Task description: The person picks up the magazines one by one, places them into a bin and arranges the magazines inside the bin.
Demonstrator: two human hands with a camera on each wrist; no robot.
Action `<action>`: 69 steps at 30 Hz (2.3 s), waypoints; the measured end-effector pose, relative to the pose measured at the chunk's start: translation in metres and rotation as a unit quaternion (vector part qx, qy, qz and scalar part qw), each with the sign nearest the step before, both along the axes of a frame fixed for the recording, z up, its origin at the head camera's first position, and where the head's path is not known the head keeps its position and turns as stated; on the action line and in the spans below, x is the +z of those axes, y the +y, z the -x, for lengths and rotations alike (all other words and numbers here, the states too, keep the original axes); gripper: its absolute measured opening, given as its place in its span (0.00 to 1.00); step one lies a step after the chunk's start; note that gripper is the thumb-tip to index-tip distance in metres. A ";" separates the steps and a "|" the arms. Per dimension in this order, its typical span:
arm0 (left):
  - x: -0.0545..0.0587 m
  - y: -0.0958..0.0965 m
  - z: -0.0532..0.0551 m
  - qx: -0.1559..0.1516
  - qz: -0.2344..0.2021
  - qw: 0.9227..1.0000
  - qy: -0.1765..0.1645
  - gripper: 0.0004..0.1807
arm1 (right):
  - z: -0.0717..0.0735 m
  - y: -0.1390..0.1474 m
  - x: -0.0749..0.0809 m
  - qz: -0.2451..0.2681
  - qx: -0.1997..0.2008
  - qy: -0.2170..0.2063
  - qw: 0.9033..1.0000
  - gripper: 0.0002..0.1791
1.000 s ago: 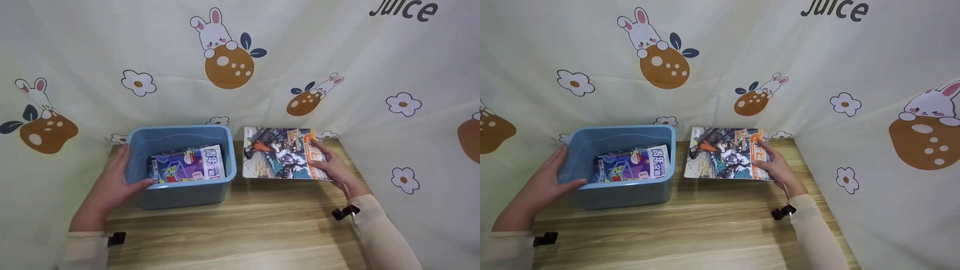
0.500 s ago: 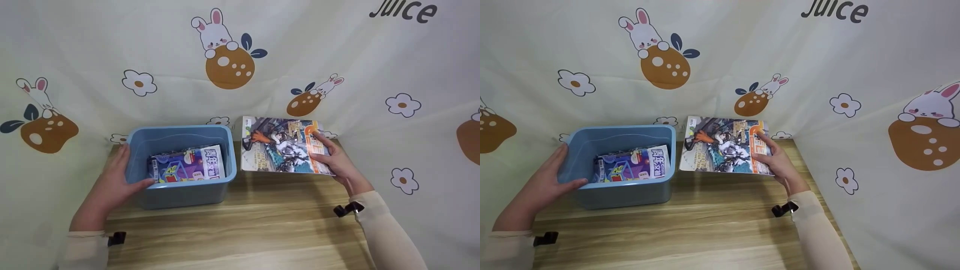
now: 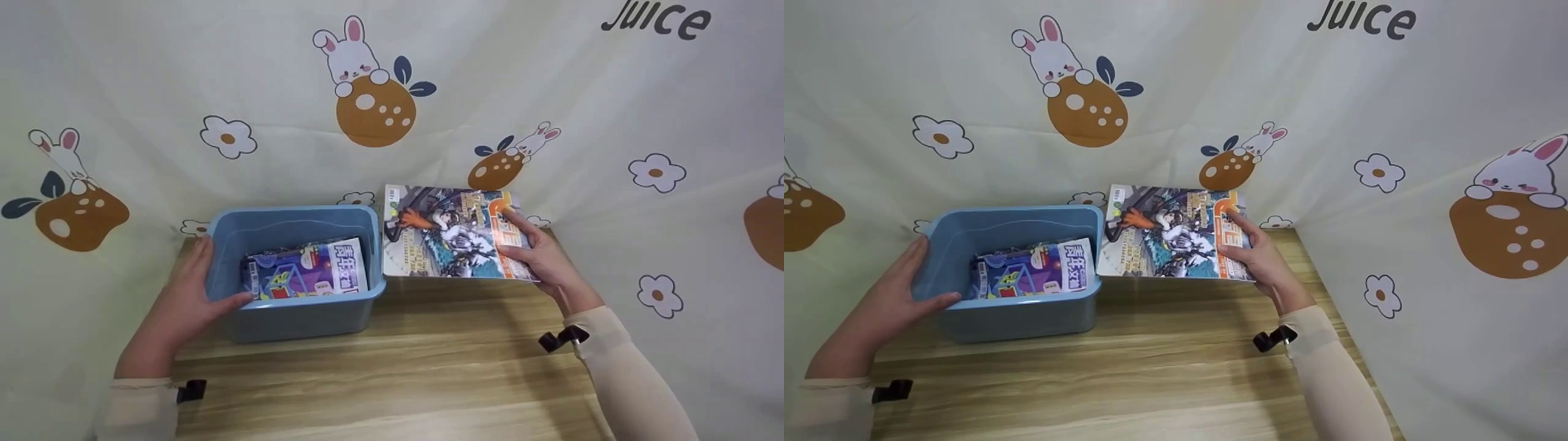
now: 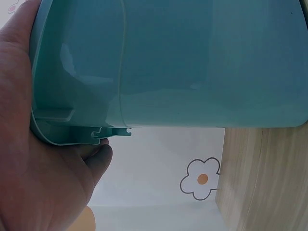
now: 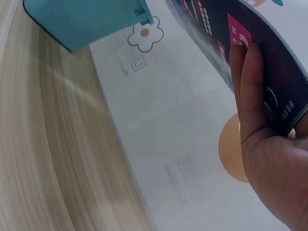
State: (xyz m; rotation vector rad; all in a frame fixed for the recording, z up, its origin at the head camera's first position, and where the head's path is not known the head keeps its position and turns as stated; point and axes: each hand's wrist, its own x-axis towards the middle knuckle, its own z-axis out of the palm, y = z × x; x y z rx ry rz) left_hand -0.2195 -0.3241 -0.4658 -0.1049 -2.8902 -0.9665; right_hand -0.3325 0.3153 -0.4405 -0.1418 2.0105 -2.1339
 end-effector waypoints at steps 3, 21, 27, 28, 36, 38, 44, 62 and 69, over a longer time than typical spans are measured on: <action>0.000 -0.001 0.000 0.000 -0.002 1.000 0.000 0.76 | 0.000 -0.006 0.003 -0.004 0.001 -0.003 1.000 0.50; -0.002 -0.003 -0.001 -0.004 -0.007 1.000 0.001 0.76 | 0.000 -0.056 0.010 0.002 0.009 0.029 1.000 0.50; -0.001 -0.002 -0.001 -0.001 -0.006 1.000 -0.004 0.76 | 0.002 -0.073 0.009 -0.005 0.011 0.039 0.999 0.52; -0.001 -0.002 -0.001 -0.001 -0.006 1.000 -0.004 0.76 | 0.003 -0.076 0.009 -0.007 0.011 0.040 0.999 0.52; -0.001 -0.002 -0.001 -0.002 -0.002 1.000 0.001 0.76 | 0.002 -0.102 0.010 -0.020 0.012 0.047 0.999 0.53; -0.001 -0.002 -0.001 -0.003 -0.002 1.000 0.001 0.76 | 0.001 -0.108 0.011 -0.014 0.016 0.051 0.998 0.53; -0.001 -0.002 0.000 -0.002 -0.005 1.000 0.004 0.76 | 0.003 -0.127 0.009 -0.003 0.039 0.065 0.997 0.52; -0.001 0.000 0.001 0.005 0.003 1.000 -0.006 0.77 | 0.001 -0.189 0.007 -0.015 0.081 0.096 0.992 0.50; 0.000 0.000 0.001 0.005 0.004 1.000 -0.018 0.77 | -0.002 -0.212 0.010 -0.011 0.098 0.084 0.992 0.50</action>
